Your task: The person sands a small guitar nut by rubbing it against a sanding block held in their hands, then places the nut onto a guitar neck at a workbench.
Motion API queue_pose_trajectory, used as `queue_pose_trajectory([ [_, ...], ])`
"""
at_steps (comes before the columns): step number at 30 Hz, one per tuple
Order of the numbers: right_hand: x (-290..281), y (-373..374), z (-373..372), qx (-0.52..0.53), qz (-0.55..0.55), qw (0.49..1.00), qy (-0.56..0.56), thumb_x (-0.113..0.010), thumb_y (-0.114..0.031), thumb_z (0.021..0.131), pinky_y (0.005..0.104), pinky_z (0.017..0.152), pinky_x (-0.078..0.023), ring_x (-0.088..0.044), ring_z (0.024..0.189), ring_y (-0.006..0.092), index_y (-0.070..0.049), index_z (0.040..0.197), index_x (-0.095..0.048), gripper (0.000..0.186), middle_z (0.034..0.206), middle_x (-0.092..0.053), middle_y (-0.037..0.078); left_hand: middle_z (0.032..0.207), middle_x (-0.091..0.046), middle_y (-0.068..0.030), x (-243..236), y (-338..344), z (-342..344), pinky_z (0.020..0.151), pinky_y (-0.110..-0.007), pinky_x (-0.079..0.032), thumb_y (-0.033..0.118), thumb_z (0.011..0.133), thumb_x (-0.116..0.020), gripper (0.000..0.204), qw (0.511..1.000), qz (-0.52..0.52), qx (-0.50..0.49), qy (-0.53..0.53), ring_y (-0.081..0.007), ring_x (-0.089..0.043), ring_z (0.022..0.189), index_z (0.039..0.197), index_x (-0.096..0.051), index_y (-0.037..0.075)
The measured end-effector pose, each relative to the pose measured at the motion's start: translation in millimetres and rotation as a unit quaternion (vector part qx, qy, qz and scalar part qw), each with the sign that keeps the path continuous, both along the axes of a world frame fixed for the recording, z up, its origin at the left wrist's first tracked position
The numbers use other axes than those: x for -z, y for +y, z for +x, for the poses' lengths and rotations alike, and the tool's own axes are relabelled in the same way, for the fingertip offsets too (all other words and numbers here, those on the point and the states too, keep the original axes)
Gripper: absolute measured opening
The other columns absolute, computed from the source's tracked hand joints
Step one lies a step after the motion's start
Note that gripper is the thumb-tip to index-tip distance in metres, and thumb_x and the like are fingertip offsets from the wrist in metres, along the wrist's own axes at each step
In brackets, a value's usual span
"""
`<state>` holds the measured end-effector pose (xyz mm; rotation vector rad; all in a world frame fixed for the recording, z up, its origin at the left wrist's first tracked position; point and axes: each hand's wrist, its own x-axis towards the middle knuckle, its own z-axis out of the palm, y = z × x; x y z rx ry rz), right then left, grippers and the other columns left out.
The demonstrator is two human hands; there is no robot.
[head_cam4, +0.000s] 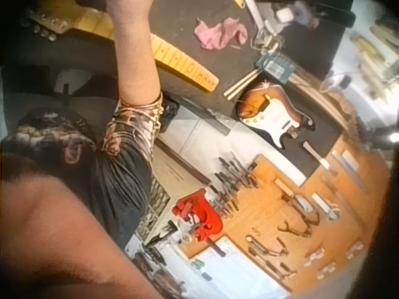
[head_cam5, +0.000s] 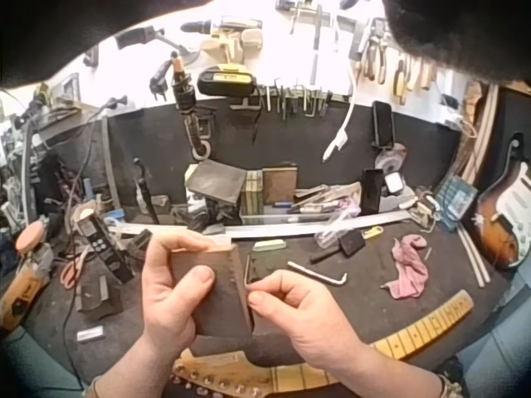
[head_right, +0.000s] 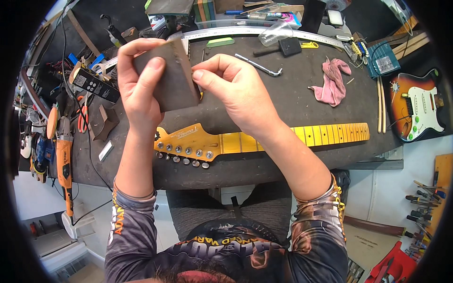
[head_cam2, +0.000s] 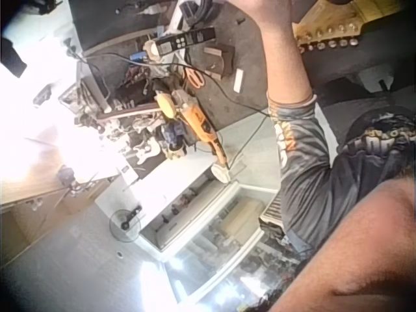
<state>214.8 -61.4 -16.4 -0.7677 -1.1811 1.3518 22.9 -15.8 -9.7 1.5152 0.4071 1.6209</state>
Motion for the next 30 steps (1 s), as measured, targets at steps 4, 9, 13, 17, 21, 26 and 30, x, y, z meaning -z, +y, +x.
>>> queue_pose_trajectory([
  [4, 3, 2, 1, -0.008, 0.010, 0.999, 0.031, -0.073, -0.016, 0.105, 0.0249, 0.092, -0.052, -0.066, 0.099, 0.0066, -0.001, 0.113, -0.073, 0.018, 0.105, -0.075, 0.002, 0.113, -0.068, -0.0027, 2, 2, -1, 0.091, -0.025, -0.049, 0.008, 0.100, -0.071, 0.028, 1.000, 0.006, 0.004, 0.030, -0.0084, -0.061, 0.103, 0.127, -0.062, 0.006],
  [9, 1, 1, 0, -0.028, -0.003, 0.999, 0.031, -0.073, -0.016, 0.105, 0.0252, 0.093, -0.053, -0.066, 0.099, 0.0065, -0.001, 0.113, -0.073, 0.018, 0.105, -0.075, 0.002, 0.127, -0.066, -0.0102, 5, 3, -6, 0.103, -0.031, -0.048, 0.006, 0.100, -0.064, 0.029, 0.999, 0.016, -0.014, 0.043, -0.0163, -0.062, 0.115, 0.128, -0.059, 0.003],
  [13, 3, 3, 2, -0.019, -0.003, 0.999, 0.041, -0.073, -0.016, 0.105, 0.0252, 0.092, -0.053, -0.066, 0.099, 0.0068, -0.001, 0.114, -0.073, 0.018, 0.105, -0.075, 0.002, 0.122, -0.067, -0.0067, 3, 2, -2, 0.099, -0.029, -0.049, 0.007, 0.100, -0.068, 0.027, 0.999, 0.016, -0.014, 0.048, -0.0131, -0.062, 0.110, 0.126, -0.061, 0.004],
  [17, 1, 1, 2, -0.028, -0.012, 0.999, 0.041, -0.073, -0.016, 0.104, 0.0251, 0.093, -0.053, -0.066, 0.099, 0.0072, -0.001, 0.114, -0.073, 0.018, 0.106, -0.075, 0.002, 0.117, -0.067, -0.0034, 1, 1, 2, 0.095, -0.027, -0.050, 0.007, 0.100, -0.071, 0.027, 1.000, 0.009, -0.027, -0.002, -0.0095, -0.061, 0.105, 0.125, -0.062, 0.005],
  [21, 6, 5, 5, -0.009, -0.001, 0.998, 0.056, -0.073, -0.016, 0.104, 0.0250, 0.094, -0.052, -0.066, 0.100, 0.0073, -0.001, 0.114, -0.073, 0.018, 0.106, -0.075, 0.002, 0.118, -0.067, -0.0032, 3, 1, 0, 0.094, -0.026, -0.050, 0.007, 0.100, -0.071, 0.028, 0.999, 0.010, -0.011, 0.040, -0.0093, -0.061, 0.105, 0.127, -0.062, 0.006],
  [26, 1, 1, 1, -0.022, -0.017, 0.998, 0.047, -0.073, -0.016, 0.104, 0.0252, 0.094, -0.052, -0.066, 0.100, 0.0070, -0.001, 0.113, -0.073, 0.018, 0.105, -0.074, 0.002, 0.121, -0.066, -0.0052, 2, -1, 5, 0.097, -0.028, -0.051, 0.003, 0.101, -0.068, 0.028, 0.999, 0.009, -0.042, -0.027, -0.0111, -0.061, 0.108, 0.127, -0.060, 0.006],
  [30, 3, 3, 5, -0.013, -0.003, 0.998, 0.069, -0.073, -0.016, 0.104, 0.0251, 0.094, -0.052, -0.065, 0.101, 0.0069, -0.001, 0.114, -0.073, 0.018, 0.105, -0.074, 0.002, 0.119, -0.066, -0.0048, 5, 0, 3, 0.097, -0.027, -0.050, 0.002, 0.100, -0.068, 0.028, 0.999, 0.026, 0.009, 0.046, -0.0107, -0.061, 0.108, 0.127, -0.059, 0.006],
])
